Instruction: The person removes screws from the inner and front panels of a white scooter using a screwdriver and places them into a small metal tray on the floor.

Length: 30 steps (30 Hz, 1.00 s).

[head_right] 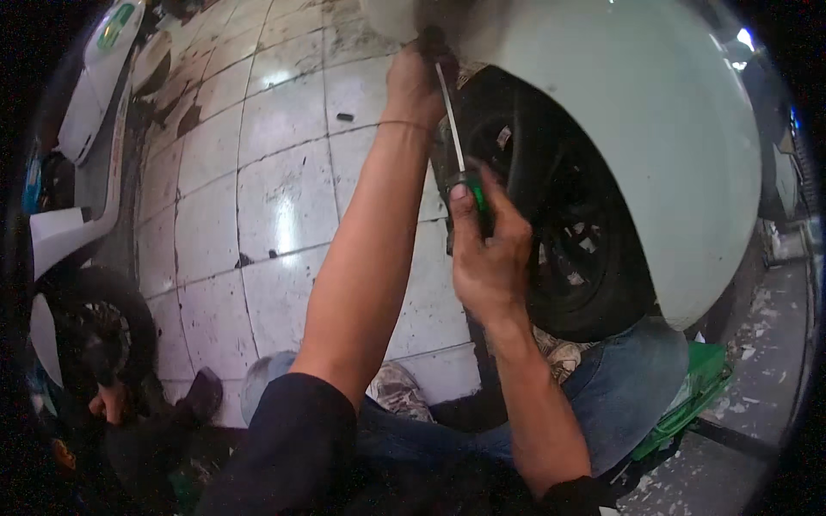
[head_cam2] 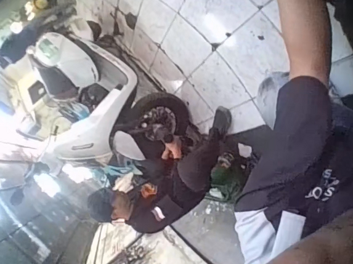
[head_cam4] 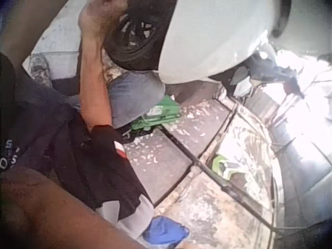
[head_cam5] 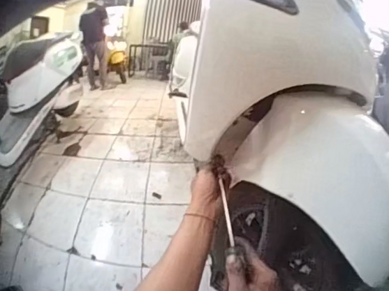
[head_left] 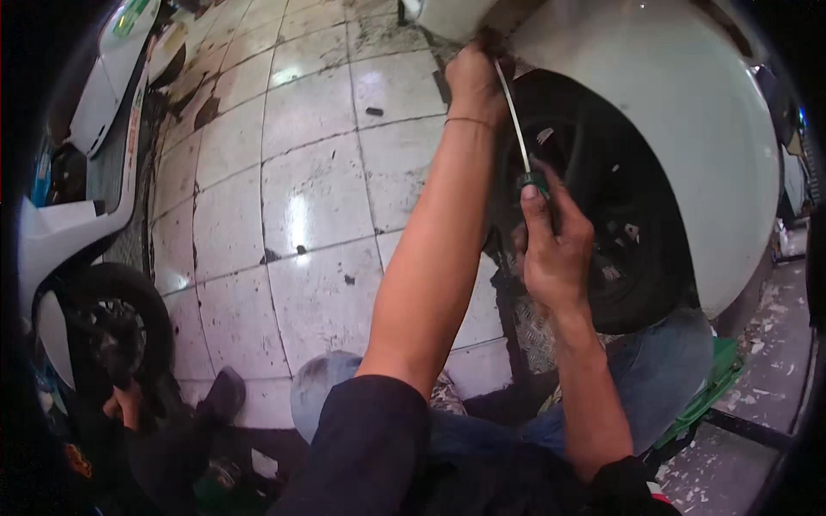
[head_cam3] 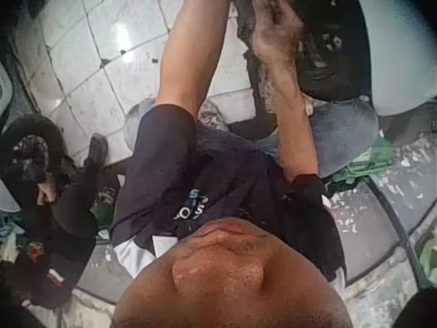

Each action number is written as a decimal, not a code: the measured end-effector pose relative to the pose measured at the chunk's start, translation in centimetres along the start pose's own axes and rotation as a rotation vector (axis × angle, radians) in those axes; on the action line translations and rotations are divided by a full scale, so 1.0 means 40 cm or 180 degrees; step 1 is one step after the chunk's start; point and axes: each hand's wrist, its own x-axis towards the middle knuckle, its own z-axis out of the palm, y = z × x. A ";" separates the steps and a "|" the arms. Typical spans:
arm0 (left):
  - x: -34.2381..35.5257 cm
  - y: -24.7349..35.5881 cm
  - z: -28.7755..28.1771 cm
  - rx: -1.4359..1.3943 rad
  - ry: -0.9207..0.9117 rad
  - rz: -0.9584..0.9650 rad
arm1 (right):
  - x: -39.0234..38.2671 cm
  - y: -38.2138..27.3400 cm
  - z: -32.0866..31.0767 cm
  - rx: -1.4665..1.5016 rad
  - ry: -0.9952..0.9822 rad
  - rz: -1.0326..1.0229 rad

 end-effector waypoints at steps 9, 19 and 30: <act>-0.033 0.116 -0.088 0.3234 0.0052 0.0464 | -0.035 -0.045 0.105 -0.3218 0.1119 -0.1135; 0.007 0.073 -0.047 0.2638 0.0409 0.0915 | -0.042 0.002 -0.068 0.1161 -0.0918 0.0426; -0.055 0.129 -0.013 0.3437 0.0868 0.0902 | -0.042 -0.020 0.029 -0.2904 0.1126 -0.1754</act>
